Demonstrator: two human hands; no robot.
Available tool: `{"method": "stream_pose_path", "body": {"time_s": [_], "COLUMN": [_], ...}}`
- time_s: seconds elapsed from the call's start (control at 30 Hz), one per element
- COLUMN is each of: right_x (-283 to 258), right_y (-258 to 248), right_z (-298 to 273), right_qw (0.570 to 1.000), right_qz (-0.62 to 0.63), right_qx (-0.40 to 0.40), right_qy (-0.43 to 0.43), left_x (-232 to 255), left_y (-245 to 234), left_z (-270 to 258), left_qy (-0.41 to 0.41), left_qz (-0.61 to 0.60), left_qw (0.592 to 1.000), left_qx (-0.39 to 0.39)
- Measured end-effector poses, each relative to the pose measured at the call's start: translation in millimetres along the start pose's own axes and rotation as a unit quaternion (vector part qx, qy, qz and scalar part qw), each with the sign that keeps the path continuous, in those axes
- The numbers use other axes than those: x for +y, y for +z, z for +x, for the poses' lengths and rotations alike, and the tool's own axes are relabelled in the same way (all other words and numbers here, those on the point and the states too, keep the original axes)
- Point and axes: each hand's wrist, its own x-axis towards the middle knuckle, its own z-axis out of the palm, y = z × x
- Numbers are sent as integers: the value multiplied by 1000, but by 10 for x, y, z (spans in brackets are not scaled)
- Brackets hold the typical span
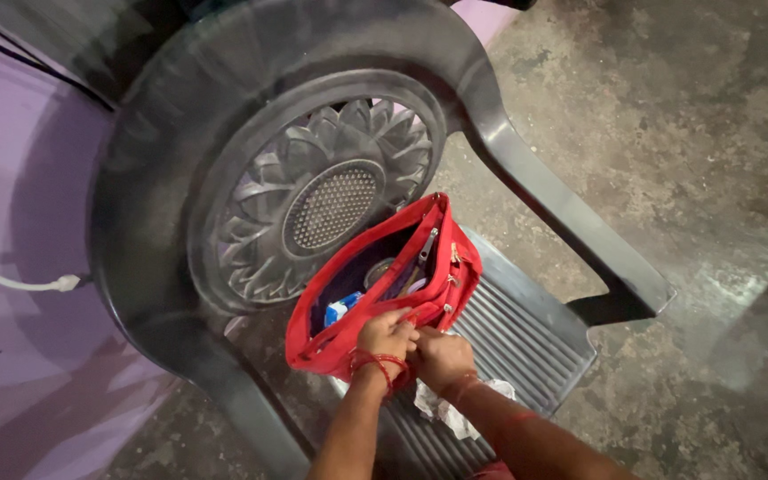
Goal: The person opens a vanity drawer, retrieves a wrapped item, and places it into a red handbag on a chair. They then open a vanity cabinet, retrieve a small container, and place it into the same handbag. The person continues to arrange items inside the bag.
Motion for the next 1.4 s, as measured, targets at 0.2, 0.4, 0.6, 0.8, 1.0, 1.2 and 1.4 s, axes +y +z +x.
{"method": "stream_pose_path", "body": {"time_s": [0.2, 0.4, 0.6, 0.8, 1.0, 1.2, 1.4], "right_x": [-16, -49, -62, -59, -3, -67, -97], "right_y": [56, 10, -48, -249, -693, -854, -922], "right_z": [-11, -30, -58, -195, -339, -314, -205], "right_qw": [994, 990, 985, 998, 973, 994, 992], "right_qz": [-70, -71, -87, 49, 166, 103, 93], "right_qx": [-49, -93, -150, 9, 61, -6, -46], "right_qy": [64, 78, 22, -43, 151, -35, -66], "left_x": [8, 17, -56, -102, -231, -372, -87], "left_y": [12, -16, -9, -15, 32, 134, -75], "left_z": [-40, -12, 17, -4, -435, -638, -961], "left_qy": [-2, -1, 3, 3, 122, 51, 140], "left_qz": [2, -11, -4, -14, 362, 480, 352], "left_qw": [1000, 1000, 1000, 1000, 924, 869, 925], "left_qx": [6, 2, -2, -12, -14, -110, -26]}}
